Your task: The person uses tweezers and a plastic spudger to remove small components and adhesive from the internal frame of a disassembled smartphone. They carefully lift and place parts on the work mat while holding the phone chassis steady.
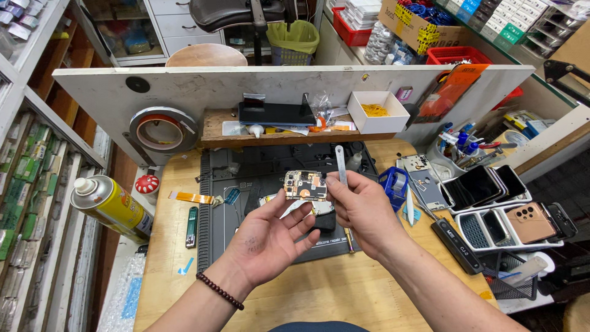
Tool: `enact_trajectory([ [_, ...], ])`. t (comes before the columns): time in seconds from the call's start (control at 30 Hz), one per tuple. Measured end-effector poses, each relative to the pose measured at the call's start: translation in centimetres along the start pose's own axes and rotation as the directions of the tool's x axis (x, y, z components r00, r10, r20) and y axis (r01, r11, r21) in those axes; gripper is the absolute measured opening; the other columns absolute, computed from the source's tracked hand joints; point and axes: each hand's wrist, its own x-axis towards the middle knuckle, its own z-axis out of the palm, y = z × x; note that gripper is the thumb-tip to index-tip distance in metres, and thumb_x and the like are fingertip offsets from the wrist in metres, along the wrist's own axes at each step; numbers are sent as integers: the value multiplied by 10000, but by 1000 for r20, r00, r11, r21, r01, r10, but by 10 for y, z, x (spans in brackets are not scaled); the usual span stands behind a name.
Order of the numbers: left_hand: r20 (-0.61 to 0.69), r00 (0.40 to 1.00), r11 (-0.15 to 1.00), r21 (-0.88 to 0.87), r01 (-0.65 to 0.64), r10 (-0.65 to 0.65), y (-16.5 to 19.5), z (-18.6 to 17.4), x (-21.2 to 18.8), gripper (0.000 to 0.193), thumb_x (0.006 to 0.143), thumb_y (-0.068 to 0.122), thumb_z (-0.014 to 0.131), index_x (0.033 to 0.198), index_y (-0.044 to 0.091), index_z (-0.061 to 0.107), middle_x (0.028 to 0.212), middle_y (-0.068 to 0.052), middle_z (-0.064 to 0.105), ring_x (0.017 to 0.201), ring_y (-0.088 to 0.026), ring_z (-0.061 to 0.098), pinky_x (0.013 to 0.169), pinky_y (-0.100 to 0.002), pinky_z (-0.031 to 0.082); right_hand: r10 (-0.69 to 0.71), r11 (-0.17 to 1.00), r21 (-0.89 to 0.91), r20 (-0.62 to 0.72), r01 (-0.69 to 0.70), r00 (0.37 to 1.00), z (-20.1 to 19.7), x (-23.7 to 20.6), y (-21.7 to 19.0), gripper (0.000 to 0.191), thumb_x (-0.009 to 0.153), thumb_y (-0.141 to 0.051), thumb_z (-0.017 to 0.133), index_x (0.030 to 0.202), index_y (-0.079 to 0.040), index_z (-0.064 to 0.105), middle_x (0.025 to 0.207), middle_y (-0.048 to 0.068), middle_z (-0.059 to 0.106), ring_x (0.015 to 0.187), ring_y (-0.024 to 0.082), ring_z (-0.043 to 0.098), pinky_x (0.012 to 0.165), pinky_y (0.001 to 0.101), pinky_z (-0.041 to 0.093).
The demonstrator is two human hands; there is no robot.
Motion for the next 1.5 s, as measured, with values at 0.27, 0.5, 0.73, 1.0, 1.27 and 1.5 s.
enact_trajectory([
  [0.27, -40, 999, 1000, 26, 2, -1, -1, 1, -1, 323, 980, 369, 596, 1134, 91, 654, 1042, -95, 688, 924, -231, 659, 867, -462, 568, 9, 999, -40, -48, -11, 999, 0, -5, -1, 173, 1004, -201, 606, 1045, -43, 667, 760, -16, 573, 487, 19, 367, 424, 214, 262],
  [0.5, -86, 996, 994, 105, -29, 39, -1, -1, 3, 281, 975, 331, 614, 1112, 88, 652, 1025, -83, 708, 905, -215, 649, 848, -445, 570, 17, 1000, -20, -45, -18, 999, -1, -5, 0, 181, 1000, -218, 609, 975, -41, 640, 742, -21, 547, 464, 23, 349, 404, 219, 244],
  [0.73, -128, 987, 982, 175, -74, 97, 0, -6, 6, 219, 963, 295, 652, 1071, 106, 670, 1004, -59, 723, 922, -192, 653, 854, -400, 561, 47, 998, -36, -80, -50, 996, -5, -3, 6, 218, 1004, -249, 618, 949, -38, 624, 768, -11, 558, 471, 28, 350, 414, 226, 251],
  [1.0, -117, 989, 985, 159, -73, 92, 5, -7, 6, 211, 956, 296, 656, 1064, 114, 663, 1018, -56, 724, 941, -183, 648, 857, -399, 556, 66, 997, -42, -91, -70, 994, -4, -4, 8, 210, 982, -243, 636, 963, -34, 632, 805, 7, 599, 468, 31, 348, 416, 229, 250],
  [1.27, -144, 985, 984, 163, -70, 94, 6, 0, 5, 213, 957, 296, 649, 1070, 116, 656, 1028, -54, 724, 947, -184, 643, 863, -399, 554, 82, 996, -21, -89, -84, 993, -1, -4, 7, 218, 964, -185, 644, 1085, -5, 662, 827, 32, 621, 463, 20, 356, 408, 216, 259],
  [1.5, -158, 983, 984, 163, -69, 95, 5, 3, 4, 239, 940, 288, 665, 1073, 89, 667, 1005, -65, 721, 921, -188, 641, 848, -401, 558, 83, 996, -20, -96, -85, 992, -1, -5, 7, 220, 970, -174, 643, 1091, 8, 656, 832, 42, 630, 462, 20, 360, 408, 217, 267],
])
